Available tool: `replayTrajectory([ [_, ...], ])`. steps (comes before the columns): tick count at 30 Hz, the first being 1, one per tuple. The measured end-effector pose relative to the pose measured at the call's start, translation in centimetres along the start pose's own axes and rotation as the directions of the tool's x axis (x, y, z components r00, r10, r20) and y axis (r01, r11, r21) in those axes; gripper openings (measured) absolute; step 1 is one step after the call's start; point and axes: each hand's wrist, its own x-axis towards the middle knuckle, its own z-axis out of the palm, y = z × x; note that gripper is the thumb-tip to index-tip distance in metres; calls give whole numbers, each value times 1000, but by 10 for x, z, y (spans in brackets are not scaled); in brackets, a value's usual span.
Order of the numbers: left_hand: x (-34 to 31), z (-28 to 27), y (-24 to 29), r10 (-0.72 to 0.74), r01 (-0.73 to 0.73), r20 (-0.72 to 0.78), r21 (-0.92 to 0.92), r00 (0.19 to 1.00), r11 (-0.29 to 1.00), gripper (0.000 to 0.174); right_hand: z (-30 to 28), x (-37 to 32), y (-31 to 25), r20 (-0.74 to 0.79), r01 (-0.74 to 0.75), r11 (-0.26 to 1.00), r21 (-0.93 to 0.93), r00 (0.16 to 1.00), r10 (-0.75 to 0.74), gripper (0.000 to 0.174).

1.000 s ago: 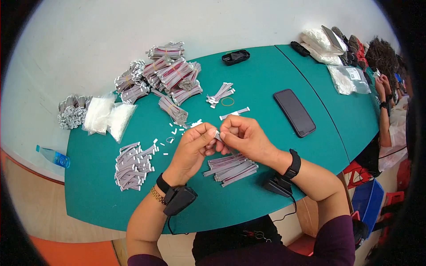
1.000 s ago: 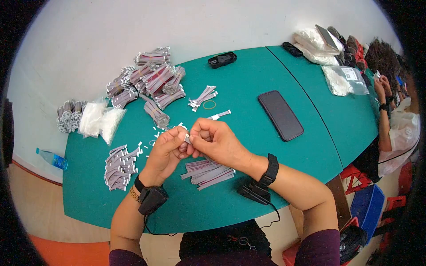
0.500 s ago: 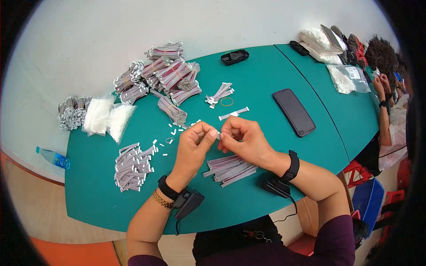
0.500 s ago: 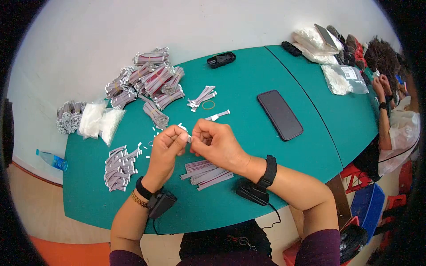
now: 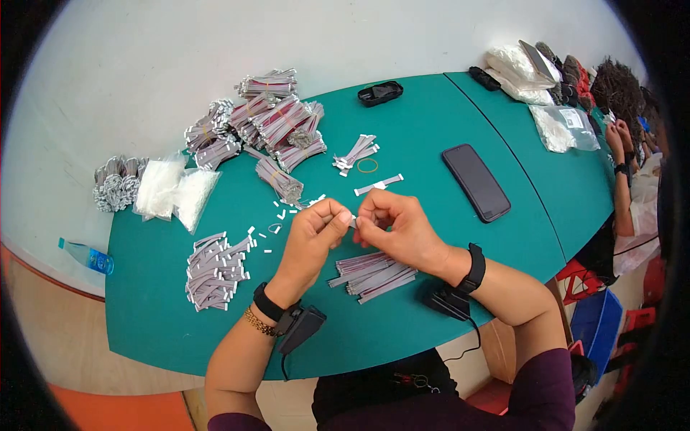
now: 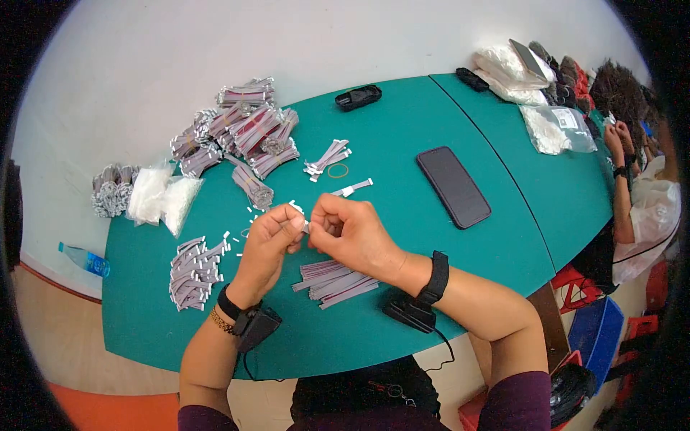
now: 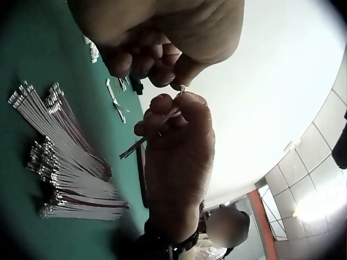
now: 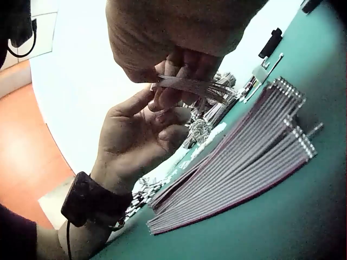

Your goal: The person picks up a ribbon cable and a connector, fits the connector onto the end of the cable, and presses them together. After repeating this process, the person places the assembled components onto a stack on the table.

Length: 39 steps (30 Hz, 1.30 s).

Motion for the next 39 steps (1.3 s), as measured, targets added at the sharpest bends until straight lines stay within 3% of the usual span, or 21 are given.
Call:
replayTrajectory([
  [10,1,7,-1,211,-194,-33,273,977,942,16,0,0,3,7,-47,999,3,999,47,11],
  [13,0,4,-3,241,-212,-40,348,970,913,16,-1,0,5,-1,47,988,-147,999,-48,11],
  [14,0,4,-4,255,-220,-42,382,966,898,16,-1,0,5,-1,41,994,-106,999,-42,11],
  [16,0,4,-3,241,-212,-50,330,969,920,16,0,-1,6,4,30,999,-21,1000,-30,11],
  [19,-1,3,4,155,-144,-36,199,987,969,16,-7,5,-11,177,-275,916,293,957,231,10],
  [22,-1,4,9,97,-94,-14,135,995,986,16,-10,7,-6,244,-290,900,326,946,216,10],
  [29,0,4,9,85,-85,9,108,996,990,14,-5,3,-9,147,-207,959,193,973,180,9],
  [34,0,1,5,-20,19,19,52,1000,998,17,-4,2,-9,128,-174,969,176,980,153,8],
  [39,0,0,5,-64,65,56,-11,996,998,18,-3,2,3,72,-9,1000,-12,997,10,9],
])
